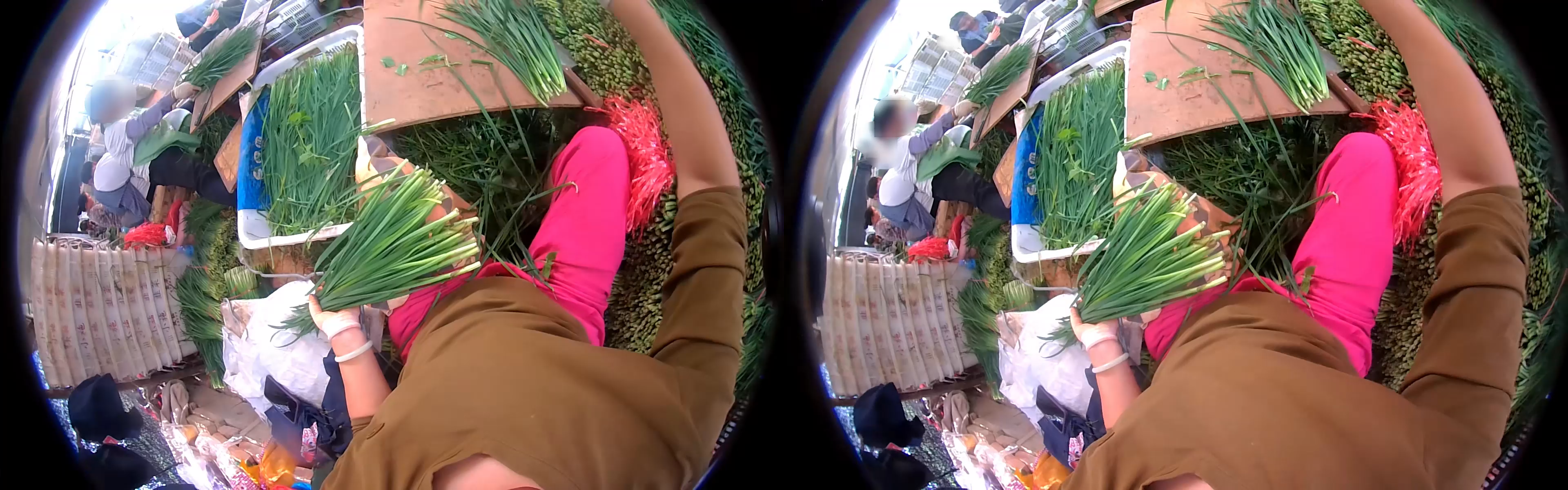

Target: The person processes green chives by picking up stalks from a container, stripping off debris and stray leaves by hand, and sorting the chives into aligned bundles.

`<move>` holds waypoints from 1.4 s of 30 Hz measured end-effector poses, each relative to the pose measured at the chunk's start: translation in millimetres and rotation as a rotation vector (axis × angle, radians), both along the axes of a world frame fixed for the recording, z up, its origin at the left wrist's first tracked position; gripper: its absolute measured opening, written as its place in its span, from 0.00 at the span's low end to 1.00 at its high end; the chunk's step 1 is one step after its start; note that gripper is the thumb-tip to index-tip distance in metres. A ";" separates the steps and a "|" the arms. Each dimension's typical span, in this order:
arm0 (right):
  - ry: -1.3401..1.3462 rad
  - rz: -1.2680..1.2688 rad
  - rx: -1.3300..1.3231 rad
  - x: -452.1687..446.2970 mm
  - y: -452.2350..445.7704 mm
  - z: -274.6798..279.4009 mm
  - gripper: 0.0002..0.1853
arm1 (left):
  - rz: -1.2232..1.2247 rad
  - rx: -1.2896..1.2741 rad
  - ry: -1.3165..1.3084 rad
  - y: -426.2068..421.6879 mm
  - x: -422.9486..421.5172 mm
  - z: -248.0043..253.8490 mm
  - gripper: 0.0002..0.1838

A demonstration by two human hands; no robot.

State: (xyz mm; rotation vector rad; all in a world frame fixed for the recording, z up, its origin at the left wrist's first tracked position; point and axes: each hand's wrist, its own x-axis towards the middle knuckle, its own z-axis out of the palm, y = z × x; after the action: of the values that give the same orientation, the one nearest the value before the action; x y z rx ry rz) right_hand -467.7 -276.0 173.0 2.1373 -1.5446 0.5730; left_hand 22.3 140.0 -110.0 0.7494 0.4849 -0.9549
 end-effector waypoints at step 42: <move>-1.101 0.350 0.658 26.7 -128.1 -162.9 0.05 | 0.022 0.065 0.026 -7.0 -8.8 17.0 0.20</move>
State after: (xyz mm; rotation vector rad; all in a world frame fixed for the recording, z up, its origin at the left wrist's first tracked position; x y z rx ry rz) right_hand -441.0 -404.1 10.0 2.8037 -2.0791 1.7959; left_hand 13.5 132.9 -93.0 0.7896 0.5477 -0.9330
